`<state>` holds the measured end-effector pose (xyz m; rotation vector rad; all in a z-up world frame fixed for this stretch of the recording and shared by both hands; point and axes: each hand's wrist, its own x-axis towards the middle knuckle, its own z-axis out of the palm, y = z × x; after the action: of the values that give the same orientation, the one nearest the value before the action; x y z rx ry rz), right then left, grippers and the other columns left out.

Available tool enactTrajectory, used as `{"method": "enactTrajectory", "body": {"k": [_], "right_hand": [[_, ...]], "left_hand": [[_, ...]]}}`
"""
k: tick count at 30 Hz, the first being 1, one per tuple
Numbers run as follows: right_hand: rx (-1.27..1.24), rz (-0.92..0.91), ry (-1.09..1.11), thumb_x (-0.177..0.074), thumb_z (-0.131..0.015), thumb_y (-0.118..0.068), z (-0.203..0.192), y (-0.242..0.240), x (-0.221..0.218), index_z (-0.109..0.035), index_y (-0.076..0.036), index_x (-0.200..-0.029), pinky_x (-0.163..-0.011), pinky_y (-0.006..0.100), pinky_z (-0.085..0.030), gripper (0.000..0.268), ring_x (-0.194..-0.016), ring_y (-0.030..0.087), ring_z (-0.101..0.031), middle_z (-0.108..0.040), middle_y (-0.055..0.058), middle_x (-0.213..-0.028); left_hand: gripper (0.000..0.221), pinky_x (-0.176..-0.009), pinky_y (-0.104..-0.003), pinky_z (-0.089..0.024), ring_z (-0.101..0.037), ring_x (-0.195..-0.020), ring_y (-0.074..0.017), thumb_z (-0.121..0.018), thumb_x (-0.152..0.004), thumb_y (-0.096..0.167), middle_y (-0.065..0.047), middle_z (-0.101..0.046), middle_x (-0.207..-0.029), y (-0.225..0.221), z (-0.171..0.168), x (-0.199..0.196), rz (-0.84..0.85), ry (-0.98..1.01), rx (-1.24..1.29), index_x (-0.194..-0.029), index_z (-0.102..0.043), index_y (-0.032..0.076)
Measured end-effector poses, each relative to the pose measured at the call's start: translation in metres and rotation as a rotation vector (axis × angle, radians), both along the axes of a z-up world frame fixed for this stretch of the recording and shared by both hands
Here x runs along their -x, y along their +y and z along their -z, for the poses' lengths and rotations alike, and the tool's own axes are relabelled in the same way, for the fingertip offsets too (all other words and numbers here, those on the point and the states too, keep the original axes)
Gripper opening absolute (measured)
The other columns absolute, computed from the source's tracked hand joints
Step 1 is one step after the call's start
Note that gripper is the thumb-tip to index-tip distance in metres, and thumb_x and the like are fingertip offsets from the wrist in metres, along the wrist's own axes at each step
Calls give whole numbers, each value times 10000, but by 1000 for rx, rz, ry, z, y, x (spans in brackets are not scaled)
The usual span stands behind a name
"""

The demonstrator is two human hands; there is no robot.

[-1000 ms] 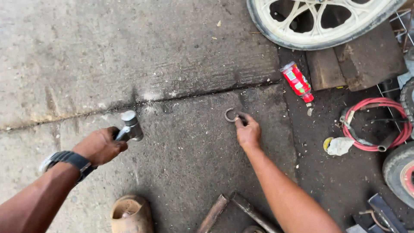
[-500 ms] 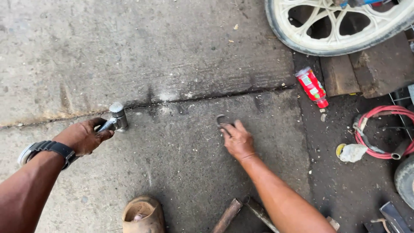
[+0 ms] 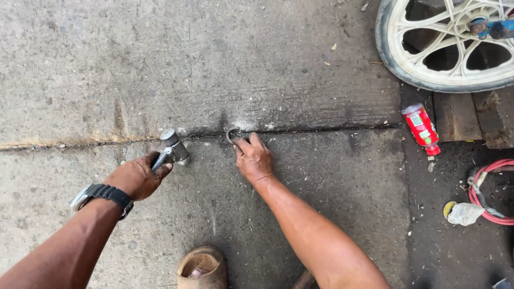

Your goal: Repairing or modifying a metal pipe using a hammer, wrench, and a vise in a workshop environment.

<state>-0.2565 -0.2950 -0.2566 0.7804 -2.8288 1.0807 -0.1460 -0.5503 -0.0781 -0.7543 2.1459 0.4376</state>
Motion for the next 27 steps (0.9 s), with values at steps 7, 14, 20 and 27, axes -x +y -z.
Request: {"method": "enactTrajectory", "body": {"k": [7, 14, 20, 27], "right_hand": [[-10, 59, -119, -877, -790, -282, -23, 5, 1, -744, -263, -1136, -783, 442, -620, 264, -923, 332, -732, -606, 48, -944], [14, 50, -172, -901, -786, -265, -39, 4, -4, -785, -284, -1096, -788, 412, -616, 196, -930, 301, -741, -639, 33, -931], [334, 160, -694, -870, -829, -143, -56, 20, 11, -655, -148, -1417, -838, 368, -609, 574, -928, 232, -701, -705, 133, -1035], [172, 229, -792, -873, -846, -154, -99, 156, 65, -726, -80, -1312, -762, 403, -625, 462, -907, 289, -761, -767, 224, -1031]], "left_hand": [[674, -1099, -542, -542, -688, -1258, -432, -572, -984, 569, -231, -755, -1292, 4, -6, 1, -88, 39, -93, -1524, -545, 167], [533, -1021, -514, -582, -744, -1149, -376, -639, -982, 478, -185, -785, -1155, 39, -7, 23, -98, 140, -111, -1460, -575, 252], [529, -963, -503, -615, -743, -1130, -374, -655, -993, 447, -178, -745, -1191, 57, 10, 43, 70, 212, -123, -1460, -508, 246], [493, -956, -498, -614, -729, -1150, -383, -646, -999, 426, -189, -695, -1263, 72, 36, 54, 147, 249, -154, -1425, -490, 234]]}}
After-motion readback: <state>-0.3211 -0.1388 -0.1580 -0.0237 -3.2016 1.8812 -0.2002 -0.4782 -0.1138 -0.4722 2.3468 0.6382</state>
